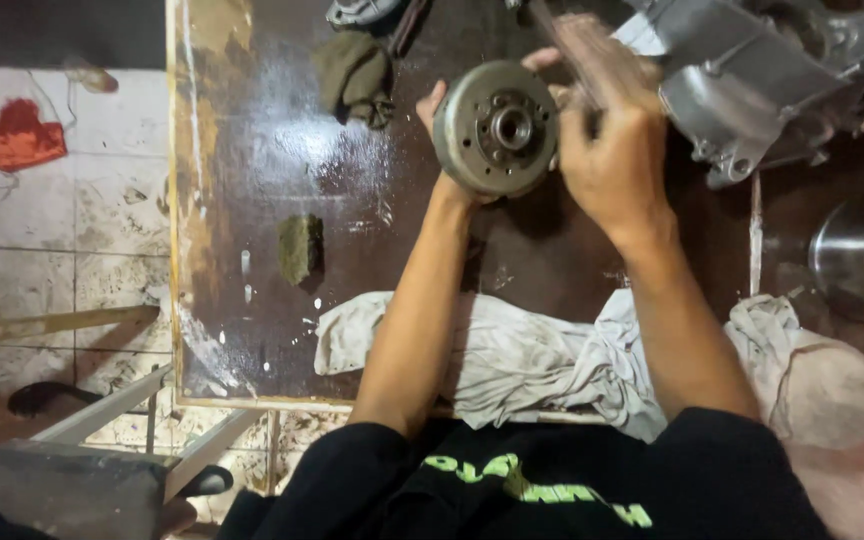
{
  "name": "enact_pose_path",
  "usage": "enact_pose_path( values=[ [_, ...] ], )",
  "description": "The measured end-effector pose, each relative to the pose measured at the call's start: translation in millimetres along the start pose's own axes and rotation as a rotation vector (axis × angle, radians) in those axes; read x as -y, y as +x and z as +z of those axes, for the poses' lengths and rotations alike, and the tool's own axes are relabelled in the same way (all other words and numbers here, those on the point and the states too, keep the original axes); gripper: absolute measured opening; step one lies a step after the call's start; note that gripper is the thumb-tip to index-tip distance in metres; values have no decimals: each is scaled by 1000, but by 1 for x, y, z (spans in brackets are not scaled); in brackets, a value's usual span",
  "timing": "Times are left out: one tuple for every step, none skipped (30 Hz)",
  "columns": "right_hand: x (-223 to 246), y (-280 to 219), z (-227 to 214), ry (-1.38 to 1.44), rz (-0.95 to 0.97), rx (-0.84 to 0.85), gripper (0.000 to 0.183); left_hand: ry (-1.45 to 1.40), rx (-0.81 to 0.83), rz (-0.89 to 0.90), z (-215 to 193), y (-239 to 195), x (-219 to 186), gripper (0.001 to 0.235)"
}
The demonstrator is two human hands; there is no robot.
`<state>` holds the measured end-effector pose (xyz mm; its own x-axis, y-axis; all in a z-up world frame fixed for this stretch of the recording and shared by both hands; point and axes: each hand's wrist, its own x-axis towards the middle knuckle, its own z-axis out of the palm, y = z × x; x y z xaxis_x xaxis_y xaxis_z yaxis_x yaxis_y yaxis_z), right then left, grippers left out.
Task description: Cleaning a motorcycle engine flywheel with a cloth and a scraper tool.
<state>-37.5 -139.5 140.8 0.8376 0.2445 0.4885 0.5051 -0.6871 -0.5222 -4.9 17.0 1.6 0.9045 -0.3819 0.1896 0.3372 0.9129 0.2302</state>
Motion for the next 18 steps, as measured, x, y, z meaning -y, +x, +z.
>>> enact_pose_path(
  values=[
    [-2, -3, -2, 73, -49, 51, 48, 69, -337, 28, -19, 1, 6, 106],
    [8, -8, -2, 71, -41, 56, 48, 64, -342, 22, -1, -5, 7, 106],
    [15, -5, -2, 43, -256, 114, 49, 54, 5, 25, 19, -1, 4, 104],
    [23, -3, -3, 12, -471, 171, 53, 46, 352, 43, 38, 3, 0, 103],
    [18, -1, -4, 6, -476, 166, 53, 48, 362, 43, 31, 7, 0, 103],
    [14, 1, -5, -6, -376, 191, 48, 51, 128, -6, 24, 10, 0, 102],
    [13, -3, -5, -6, -266, 227, 44, 54, -126, -39, 16, 4, 2, 102],
    [13, -6, -3, 0, -262, 234, 44, 52, -136, -38, 6, 4, 8, 102],
    [14, -8, -1, -54, -234, 221, 44, 24, -67, -21, -5, 4, 11, 103],
    [15, -9, 2, -108, -205, 209, 45, -3, 1, -2, -15, 6, 14, 104],
    [16, -12, 1, -120, -203, 197, 45, -3, 16, -11, 0, 8, 11, 104],
    [16, -16, 1, -105, -311, 188, 47, -84, 210, -27, 16, 10, 8, 105],
    [19, -24, -1, -87, -413, 190, 50, -176, 393, -34, 32, 6, 8, 107],
    [12, -30, 0, -96, -407, 189, 50, -184, 397, -41, 36, 4, 9, 107],
    [6, -37, 3, -148, -304, 179, 47, -222, 242, 15, 40, -1, 8, 105],
    [0, -43, 6, -199, -200, 168, 45, -261, 87, 73, 44, -6, 7, 103],
    [5, -48, 4, -203, -204, 161, 45, -259, 96, 72, 41, -6, 7, 103],
    [10, -52, 3, -205, -246, 167, 44, -194, 68, 96, 37, -7, 6, 104]
  ],
)
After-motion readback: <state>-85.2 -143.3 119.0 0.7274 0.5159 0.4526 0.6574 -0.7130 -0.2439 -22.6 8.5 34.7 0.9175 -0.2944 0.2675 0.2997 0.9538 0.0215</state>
